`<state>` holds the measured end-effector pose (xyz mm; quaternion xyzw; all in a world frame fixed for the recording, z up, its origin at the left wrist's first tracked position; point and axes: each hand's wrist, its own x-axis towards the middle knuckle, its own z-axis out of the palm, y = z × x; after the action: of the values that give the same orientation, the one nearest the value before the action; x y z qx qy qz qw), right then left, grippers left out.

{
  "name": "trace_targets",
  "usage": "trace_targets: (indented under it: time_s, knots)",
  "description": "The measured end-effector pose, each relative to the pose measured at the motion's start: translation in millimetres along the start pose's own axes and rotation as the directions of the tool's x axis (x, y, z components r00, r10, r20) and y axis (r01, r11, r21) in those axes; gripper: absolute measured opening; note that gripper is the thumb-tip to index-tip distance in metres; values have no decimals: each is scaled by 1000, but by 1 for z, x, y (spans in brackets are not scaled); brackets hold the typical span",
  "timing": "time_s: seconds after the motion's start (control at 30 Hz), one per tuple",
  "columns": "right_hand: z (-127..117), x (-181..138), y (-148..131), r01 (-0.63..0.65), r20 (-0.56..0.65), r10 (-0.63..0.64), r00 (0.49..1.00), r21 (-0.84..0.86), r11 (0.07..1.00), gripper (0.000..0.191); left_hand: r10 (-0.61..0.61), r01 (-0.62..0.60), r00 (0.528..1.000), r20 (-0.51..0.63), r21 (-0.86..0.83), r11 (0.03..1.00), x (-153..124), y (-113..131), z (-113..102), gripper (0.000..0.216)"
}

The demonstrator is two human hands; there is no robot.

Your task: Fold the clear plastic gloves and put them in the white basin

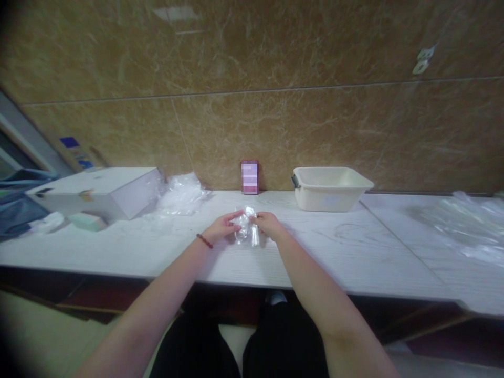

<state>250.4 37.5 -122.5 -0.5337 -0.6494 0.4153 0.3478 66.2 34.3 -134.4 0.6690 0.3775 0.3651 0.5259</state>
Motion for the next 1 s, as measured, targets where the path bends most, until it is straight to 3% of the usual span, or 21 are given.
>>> trace_targets:
  time_s: [0.2, 0.47, 0.73, 1.0]
  knots:
    - [-1, 0, 2, -109, 121, 86, 989, 201, 974, 19, 16, -17, 998, 63, 18, 1000, -2, 3, 0, 72]
    - [-3, -12, -14, -312, 340, 147, 929, 506, 804, 5, -7, 9, 993, 116, -13, 1000, -5, 10, 2, 79]
    - [-5, -8, -10, -340, 330, 170, 929, 572, 746, 13, 77, -74, 997, 11, -169, 983, 0, 2, 1, 77]
    - [-6, -8, -11, -338, 350, 122, 929, 662, 669, 11, -9, 11, 1000, 19, -112, 994, 0, 0, 1, 76]
